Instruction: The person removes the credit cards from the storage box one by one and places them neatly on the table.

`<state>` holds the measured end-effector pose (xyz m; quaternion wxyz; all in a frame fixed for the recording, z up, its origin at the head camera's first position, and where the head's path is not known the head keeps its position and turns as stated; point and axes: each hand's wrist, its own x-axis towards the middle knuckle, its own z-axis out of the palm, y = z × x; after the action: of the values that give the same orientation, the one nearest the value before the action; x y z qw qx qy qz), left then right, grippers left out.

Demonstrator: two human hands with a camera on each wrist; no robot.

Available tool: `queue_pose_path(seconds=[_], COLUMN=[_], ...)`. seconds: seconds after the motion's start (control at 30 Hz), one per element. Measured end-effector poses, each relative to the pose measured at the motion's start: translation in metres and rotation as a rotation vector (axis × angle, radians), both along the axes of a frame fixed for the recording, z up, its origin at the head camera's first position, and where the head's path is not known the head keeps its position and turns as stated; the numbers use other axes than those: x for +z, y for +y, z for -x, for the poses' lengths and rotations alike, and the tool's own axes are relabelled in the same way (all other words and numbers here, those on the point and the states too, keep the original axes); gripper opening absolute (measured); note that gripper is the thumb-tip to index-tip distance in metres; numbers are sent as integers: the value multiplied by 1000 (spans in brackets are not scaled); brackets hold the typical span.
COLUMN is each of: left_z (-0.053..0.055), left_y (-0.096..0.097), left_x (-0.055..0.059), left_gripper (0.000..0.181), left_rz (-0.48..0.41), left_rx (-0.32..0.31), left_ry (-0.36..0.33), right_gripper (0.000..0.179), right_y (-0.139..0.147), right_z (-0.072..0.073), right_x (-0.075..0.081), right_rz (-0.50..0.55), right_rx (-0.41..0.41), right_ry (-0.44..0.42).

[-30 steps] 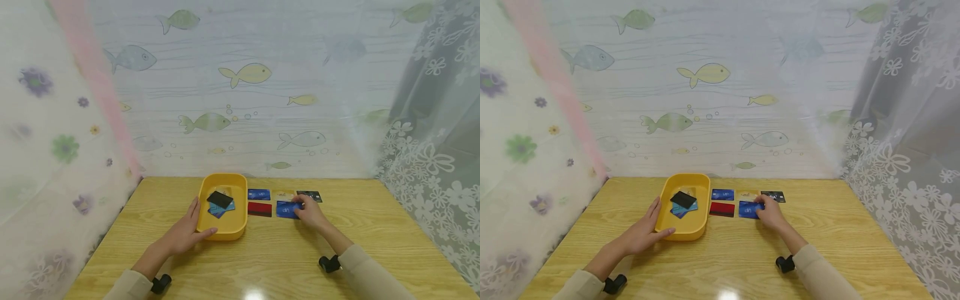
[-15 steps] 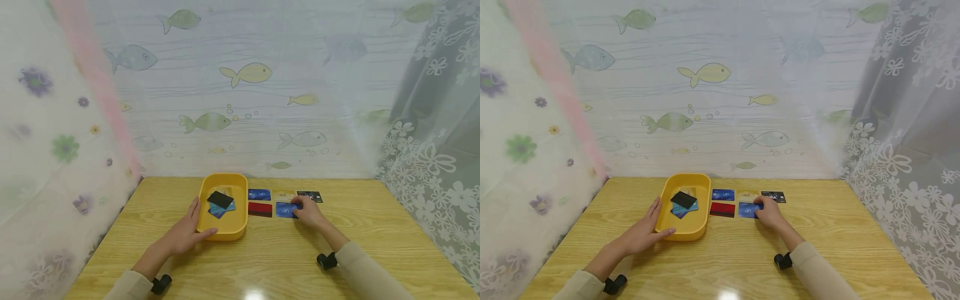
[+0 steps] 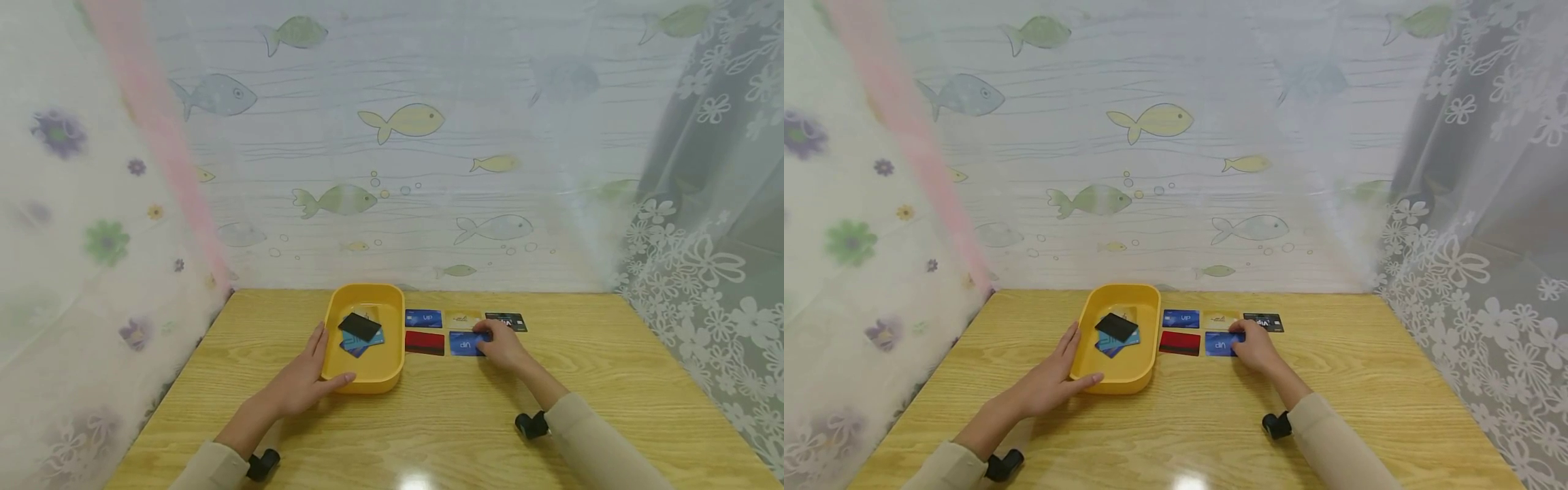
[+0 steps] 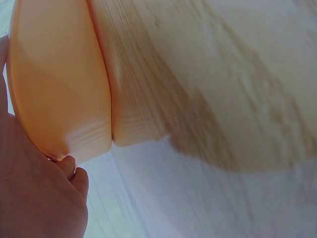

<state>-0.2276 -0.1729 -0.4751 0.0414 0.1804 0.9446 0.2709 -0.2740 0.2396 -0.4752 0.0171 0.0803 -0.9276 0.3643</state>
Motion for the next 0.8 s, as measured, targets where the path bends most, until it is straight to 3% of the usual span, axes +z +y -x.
queue_pose_path(seconds=[0.8], left_z=[-1], left_y=[1], left_x=[0], left_gripper=[113], left_rz=[7], left_rx=[6], left_ry=[2], right_gripper=[27], right_y=[3], right_z=[5], right_x=[-7], right_rz=[-55], right_rx=[51], right_ry=[39])
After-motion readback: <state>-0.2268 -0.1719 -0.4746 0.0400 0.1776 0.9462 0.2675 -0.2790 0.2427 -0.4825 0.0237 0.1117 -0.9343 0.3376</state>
